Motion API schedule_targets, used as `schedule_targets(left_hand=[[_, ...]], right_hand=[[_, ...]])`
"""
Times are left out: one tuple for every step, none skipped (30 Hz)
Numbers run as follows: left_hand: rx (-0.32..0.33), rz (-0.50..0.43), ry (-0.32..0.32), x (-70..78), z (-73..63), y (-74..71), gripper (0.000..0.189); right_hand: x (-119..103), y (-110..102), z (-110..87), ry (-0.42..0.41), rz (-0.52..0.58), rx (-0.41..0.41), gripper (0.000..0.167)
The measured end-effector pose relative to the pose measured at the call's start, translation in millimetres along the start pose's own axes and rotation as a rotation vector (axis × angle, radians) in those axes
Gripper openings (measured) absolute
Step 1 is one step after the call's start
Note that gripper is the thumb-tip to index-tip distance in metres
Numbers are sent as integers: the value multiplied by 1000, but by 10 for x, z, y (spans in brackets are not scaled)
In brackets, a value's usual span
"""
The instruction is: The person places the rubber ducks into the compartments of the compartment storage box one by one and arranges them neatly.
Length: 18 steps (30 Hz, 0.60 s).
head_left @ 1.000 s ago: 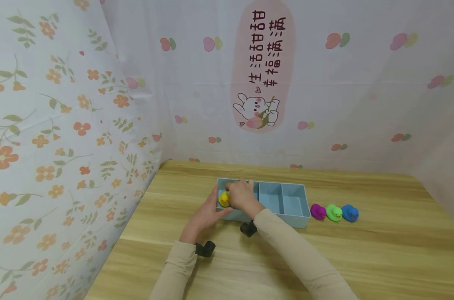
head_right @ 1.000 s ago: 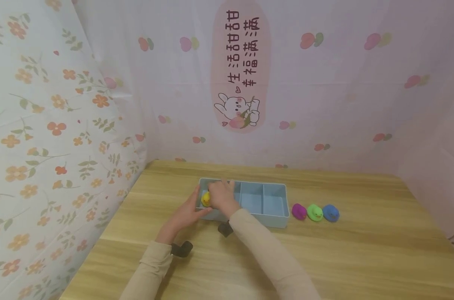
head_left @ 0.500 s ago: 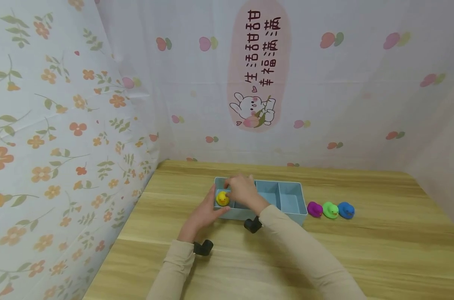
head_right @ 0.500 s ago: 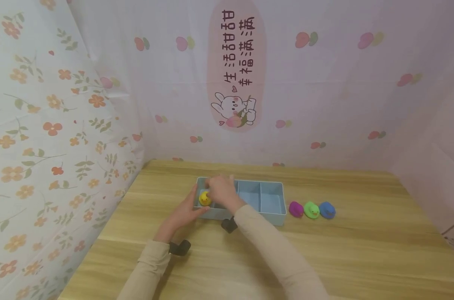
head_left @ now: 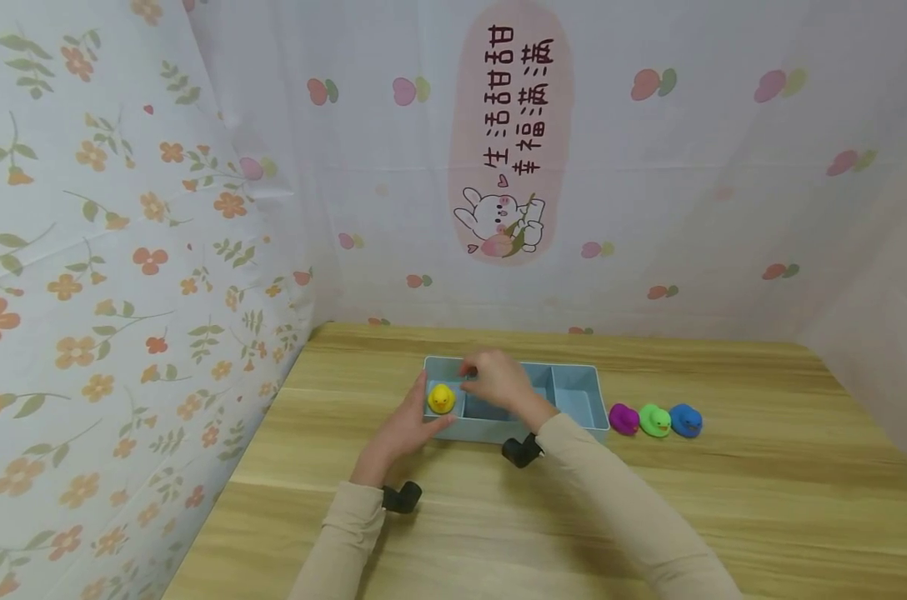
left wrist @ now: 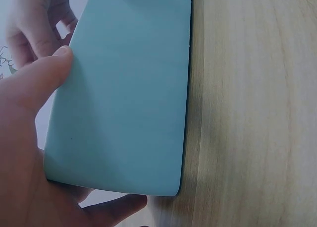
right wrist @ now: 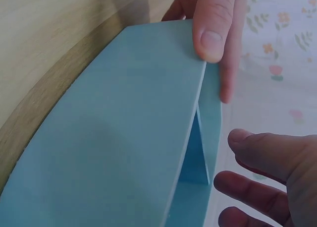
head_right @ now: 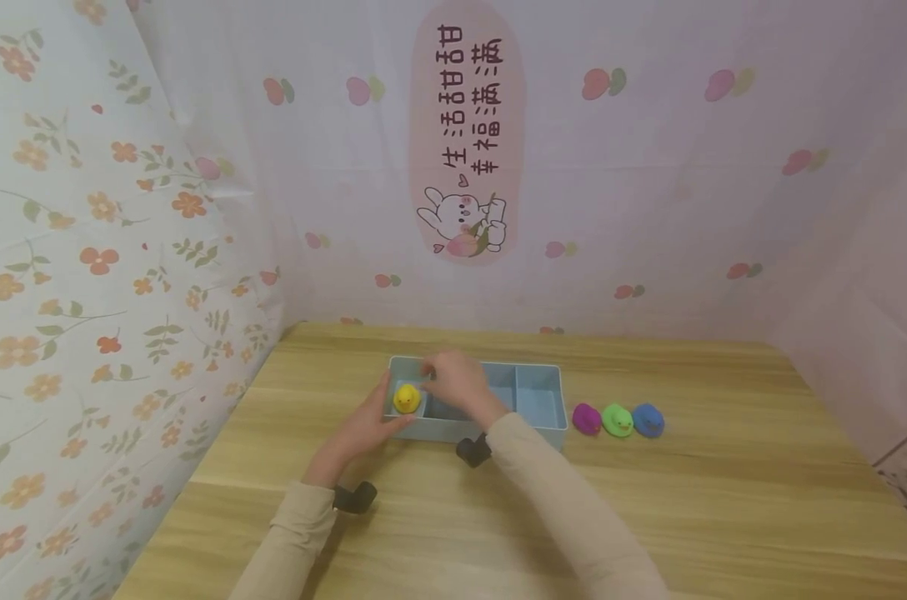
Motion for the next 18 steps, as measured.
schedule_targets(left_hand=[[0, -1, -2, 0, 0, -2, 96], [1, -1, -2, 1, 1, -2, 96], [0, 0, -2, 3, 1, -3, 96], [0, 0, -2, 6, 1, -4, 96], [0, 0, -1, 10, 1, -3, 96], [0, 0, 1, 15, -1, -3, 96], [1, 2, 3, 16, -3, -3, 96], [0, 2, 3, 19, -5, -2, 96], [1, 6, 5, 22, -6, -2, 96], [2, 6, 6, 23, -8, -4, 96], [3, 6, 8, 23, -11, -5, 96], [5, 7, 9, 22, -13, -7, 96], [5, 8, 9, 17, -14, -9, 97], [5, 8, 8, 17, -16, -8, 97], [6, 10, 5, 11, -18, -8, 97], [7, 10, 5, 6, -16, -6, 97], [7, 12, 3, 4, -14, -3, 97], [8, 15, 0, 2, -12, 0, 97]], right_hand=[[19, -9, -15, 3, 7, 1, 16], [41, -21, -31, 10, 12, 5, 15], [63, -34, -47, 16, 17, 8, 15], [82, -49, -65, 18, 26, 11, 14], [106, -61, -81, 24, 37, 14, 14], [130, -70, -97, 29, 48, 13, 14], [153, -81, -112, 32, 66, 13, 14], [175, -94, -127, 35, 82, 14, 14], [198, -104, -140, 38, 93, 15, 14], [221, -115, -151, 41, 105, 18, 15], [248, -124, -163, 46, 111, 21, 15], [271, -135, -174, 47, 114, 26, 15], [291, -148, -186, 47, 120, 33, 15], [312, -157, -197, 48, 122, 39, 15], [334, -163, -209, 49, 122, 45, 15], [356, -171, -222, 49, 127, 50, 15], [378, -177, -235, 46, 129, 55, 14], [397, -182, -249, 45, 132, 57, 14]])
Point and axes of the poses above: each hand's wrist, its own z-axis towards the middle knuckle, its own y-axis out of the palm, x = y × z, the point moved 8 cm from there along z, towards the middle knuckle, and after that the axes turned 5 degrees about -x, right-handed, at the moved point
